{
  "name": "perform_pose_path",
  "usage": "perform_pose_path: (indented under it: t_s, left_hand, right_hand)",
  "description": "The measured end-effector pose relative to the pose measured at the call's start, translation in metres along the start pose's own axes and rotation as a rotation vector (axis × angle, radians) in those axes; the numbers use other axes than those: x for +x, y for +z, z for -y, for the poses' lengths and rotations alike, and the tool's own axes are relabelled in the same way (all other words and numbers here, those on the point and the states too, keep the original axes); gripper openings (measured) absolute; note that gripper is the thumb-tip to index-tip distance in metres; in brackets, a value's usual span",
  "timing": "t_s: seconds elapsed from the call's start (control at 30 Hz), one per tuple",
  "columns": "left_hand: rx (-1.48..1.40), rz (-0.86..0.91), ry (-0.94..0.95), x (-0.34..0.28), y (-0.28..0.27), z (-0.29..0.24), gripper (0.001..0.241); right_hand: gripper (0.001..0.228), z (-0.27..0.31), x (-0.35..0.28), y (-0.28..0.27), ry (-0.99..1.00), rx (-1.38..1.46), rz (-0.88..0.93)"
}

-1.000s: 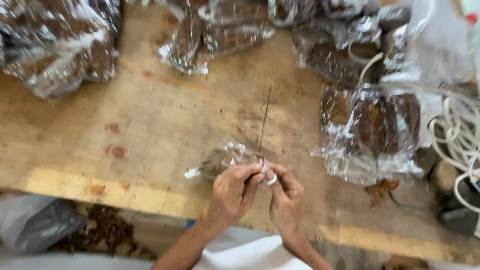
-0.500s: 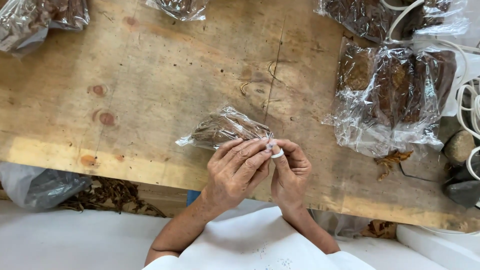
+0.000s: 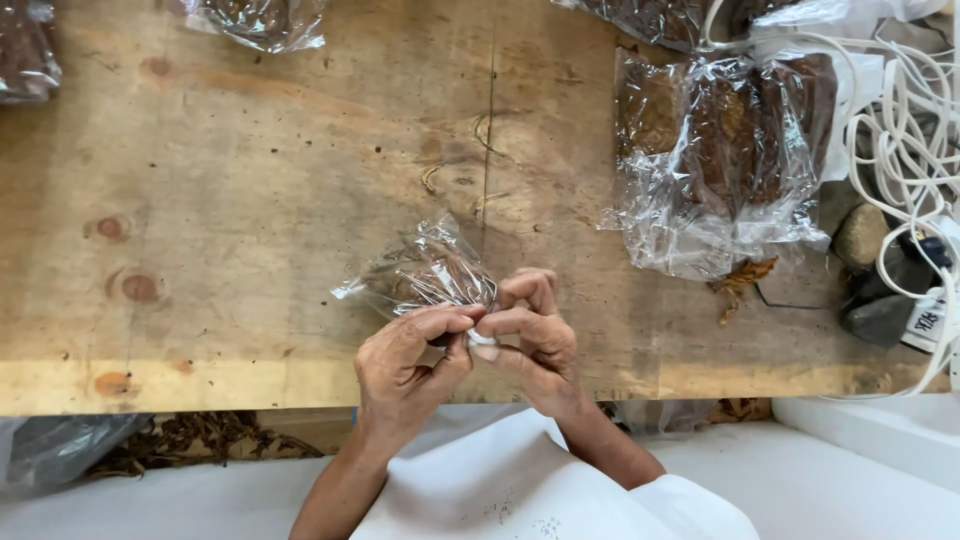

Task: Packaging brown fibrous material into plastic bags and sealing them by hand.

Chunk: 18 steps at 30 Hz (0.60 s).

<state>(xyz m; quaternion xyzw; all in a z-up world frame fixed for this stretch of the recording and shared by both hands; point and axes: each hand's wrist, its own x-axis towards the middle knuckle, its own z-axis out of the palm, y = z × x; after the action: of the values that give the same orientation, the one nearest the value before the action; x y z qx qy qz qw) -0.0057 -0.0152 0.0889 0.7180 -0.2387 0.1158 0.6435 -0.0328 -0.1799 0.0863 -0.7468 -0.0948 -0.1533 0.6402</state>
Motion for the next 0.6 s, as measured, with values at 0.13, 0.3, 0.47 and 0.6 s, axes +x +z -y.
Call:
perform_pose_path:
  t_s: [0.13,0.3,0.47,0.6]
  left_hand:
    - [0.005,0.069,0.005,0.006,-0.008,0.002,0.016]
    - [0.24,0.114,0.277,0.006,-0.018,-0.004,0.024]
    - [0.339,0.012,0.325,0.007,-0.024,-0.015,0.015]
    - [0.313,-0.002,0.308,-0.005,-0.03,-0.009,0.009]
  right_hand:
    - [0.008,-0.001,0.004,-0.001,0.028,0.169,0.097]
    - [0.009,-0.006,0.001,0.003,0.059,0.13,0.046]
    - [0.019,0.004,0.003,0.014,0.028,0.005,0.174]
    - [0.03,-0.016,-0.002,0.018,-0.092,-0.073,0.232]
